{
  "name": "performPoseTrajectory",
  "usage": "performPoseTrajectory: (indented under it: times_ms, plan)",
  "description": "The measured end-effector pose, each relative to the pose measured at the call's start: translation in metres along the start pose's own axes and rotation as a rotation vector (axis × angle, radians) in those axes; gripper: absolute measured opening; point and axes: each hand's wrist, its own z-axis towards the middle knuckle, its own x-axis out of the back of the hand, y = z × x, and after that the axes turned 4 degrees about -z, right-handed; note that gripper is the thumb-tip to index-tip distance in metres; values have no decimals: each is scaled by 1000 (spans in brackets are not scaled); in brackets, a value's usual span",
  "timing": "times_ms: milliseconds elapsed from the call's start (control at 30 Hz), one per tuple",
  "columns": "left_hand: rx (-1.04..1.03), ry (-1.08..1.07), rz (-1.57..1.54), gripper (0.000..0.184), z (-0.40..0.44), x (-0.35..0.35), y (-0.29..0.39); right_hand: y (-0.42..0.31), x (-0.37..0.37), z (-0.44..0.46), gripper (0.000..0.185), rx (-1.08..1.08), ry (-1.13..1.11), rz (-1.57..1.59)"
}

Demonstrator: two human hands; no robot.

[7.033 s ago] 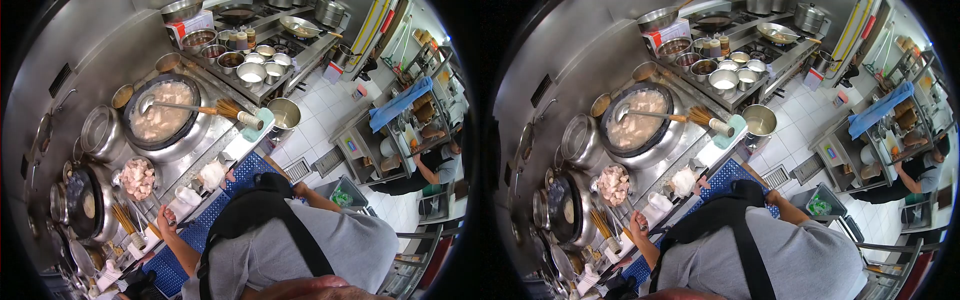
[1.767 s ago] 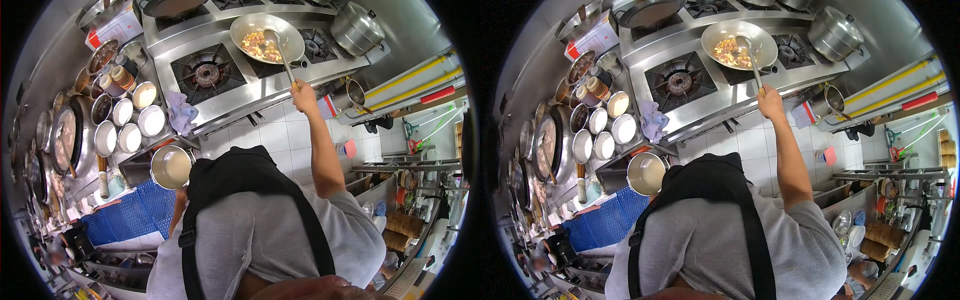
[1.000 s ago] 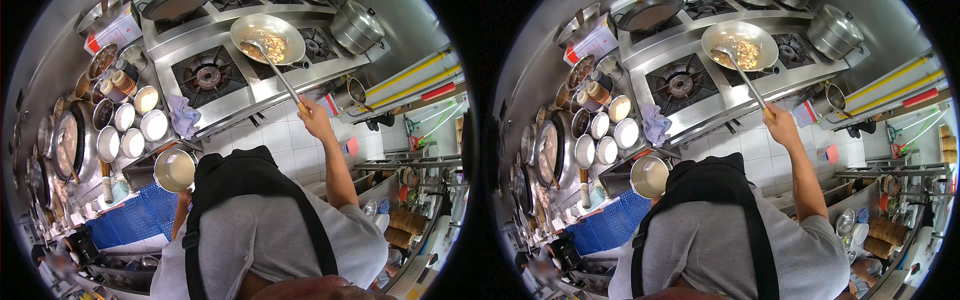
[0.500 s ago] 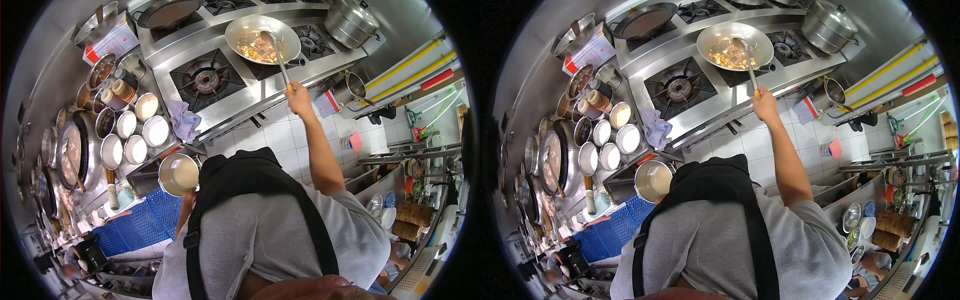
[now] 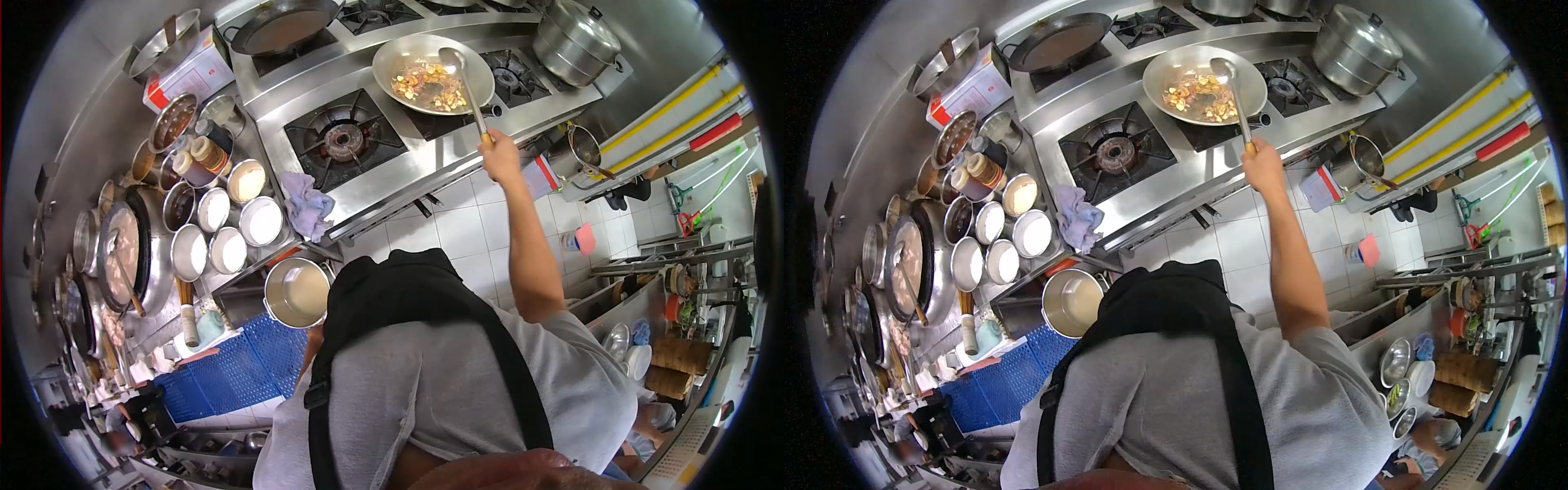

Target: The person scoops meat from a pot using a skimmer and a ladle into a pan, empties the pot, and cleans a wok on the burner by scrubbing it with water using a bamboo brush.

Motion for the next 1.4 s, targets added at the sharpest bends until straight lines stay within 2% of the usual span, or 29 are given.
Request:
performPoseTrajectory:
  times_ms: [33, 133, 267, 333, 367, 400, 433, 533, 567, 633, 700, 733, 800, 833, 933, 1033, 1133, 1233, 1333, 1400]
  plan:
    - [-29, 6, 21, 18, 0, 1, 0, -8, -8, 4, 53, 40, 87, -84]
    - [-105, 19, 73, 20, -2, 3, -3, -26, -15, 13, 53, -93, -55, -91]
    - [-259, 69, 171, 23, -1, 5, -3, -5, -30, -9, 53, 198, -7, 30]
    - [-360, 117, 247, 24, -2, 3, -4, -10, -20, -9, 54, -140, -215, 304]
    - [-331, 122, 215, 25, -2, 2, -5, -14, -15, -11, 54, -316, -320, 441]
    - [-317, 148, 190, 26, -1, 0, -1, -16, -11, -9, 54, -281, -267, 396]
    - [-66, 99, -53, 28, 3, -3, 8, -20, -7, -3, 54, -243, -210, 352]
    - [-675, 98, 440, 33, -3, 11, 25, 5, -22, 23, 53, -77, -40, 223]
    - [-597, 78, 280, 34, -5, 10, 28, 11, -23, 25, 54, -48, -28, 201]
    - [-544, 85, 303, 34, -3, 9, 6, 3, -16, 20, 54, -78, -100, 269]
    - [-513, 82, 435, 33, -4, 5, -5, -28, 6, -15, 56, -205, -267, 442]
    - [-499, 75, 494, 33, -5, 3, -5, -30, 2, -23, 56, -203, -287, 461]
    - [-369, 25, 358, 33, -2, 1, -4, -33, -5, -35, 57, -204, -323, 503]
    - [-200, -11, 57, 32, 4, 1, -1, -33, -6, -34, 57, -174, -314, 485]
    - [20, -100, -665, 27, 14, -6, 4, -29, -9, -31, 57, -148, -260, 481]
    - [-586, 15, 580, 22, -3, 13, 0, -31, -5, -41, 56, -172, -257, 508]
    - [-302, -91, -234, 24, 8, 1, -3, -27, -9, -41, 53, -193, -272, 542]
    - [-613, 66, 571, 29, -5, 12, 1, -26, -5, -46, 55, -113, -254, 467]
    - [-563, -76, 651, 28, -3, 17, -3, -34, -2, -56, 55, -93, -239, 481]
    - [-352, -216, 819, 26, 11, 12, -3, -34, -7, -56, 55, -103, -252, 450]
